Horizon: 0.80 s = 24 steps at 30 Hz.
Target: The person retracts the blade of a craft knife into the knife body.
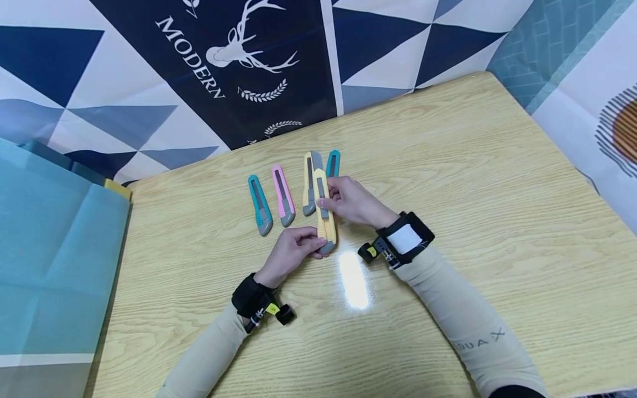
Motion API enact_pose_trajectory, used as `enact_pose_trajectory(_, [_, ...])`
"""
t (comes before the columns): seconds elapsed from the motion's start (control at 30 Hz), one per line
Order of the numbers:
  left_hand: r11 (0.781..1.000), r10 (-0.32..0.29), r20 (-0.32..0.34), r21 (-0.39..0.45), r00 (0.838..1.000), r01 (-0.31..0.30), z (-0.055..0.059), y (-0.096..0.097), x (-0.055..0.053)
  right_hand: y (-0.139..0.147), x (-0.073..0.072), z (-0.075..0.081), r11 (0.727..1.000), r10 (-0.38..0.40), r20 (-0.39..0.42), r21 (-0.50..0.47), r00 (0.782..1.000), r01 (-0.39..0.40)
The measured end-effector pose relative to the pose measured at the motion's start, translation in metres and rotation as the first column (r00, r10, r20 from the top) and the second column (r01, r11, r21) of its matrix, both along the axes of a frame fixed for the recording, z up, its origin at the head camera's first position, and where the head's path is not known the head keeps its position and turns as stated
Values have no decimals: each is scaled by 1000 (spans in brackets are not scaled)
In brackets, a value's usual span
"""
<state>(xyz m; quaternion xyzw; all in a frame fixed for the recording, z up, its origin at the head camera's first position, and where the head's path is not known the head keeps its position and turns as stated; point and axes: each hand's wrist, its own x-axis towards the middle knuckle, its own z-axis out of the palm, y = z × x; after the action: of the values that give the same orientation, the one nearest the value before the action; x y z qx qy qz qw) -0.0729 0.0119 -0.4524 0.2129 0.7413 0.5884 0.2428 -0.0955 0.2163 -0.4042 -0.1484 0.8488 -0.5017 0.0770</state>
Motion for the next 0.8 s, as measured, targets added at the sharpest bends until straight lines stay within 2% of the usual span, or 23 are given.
enact_pose_trajectory(0.3, [1000,-6,18,22,1000,6,1,0,-1,0,0,-1,1000,-18,4,26,1000,18])
enact_pose_trajectory(0.37, [1000,-5,26,28,1000,5,8,0,1,0,-1,-2,1000,-5,22,12,1000,5])
enact_pose_trajectory(0.53, [999,-38,33,38,999,37,29,-1,6,-2,2,3,998,32,139,-60,990,-24])
enact_pose_trajectory(0.63, [998,-52,25,49,998,51,30,-2,6,-4,3,2,997,40,182,-75,983,-26])
enact_pose_trajectory(0.67, [997,-53,22,53,998,52,30,-2,6,-3,1,-3,997,39,183,-78,982,-25])
enact_pose_trajectory(0.8, [997,-64,18,46,998,63,32,-1,5,-3,1,-3,998,15,182,-65,983,-3])
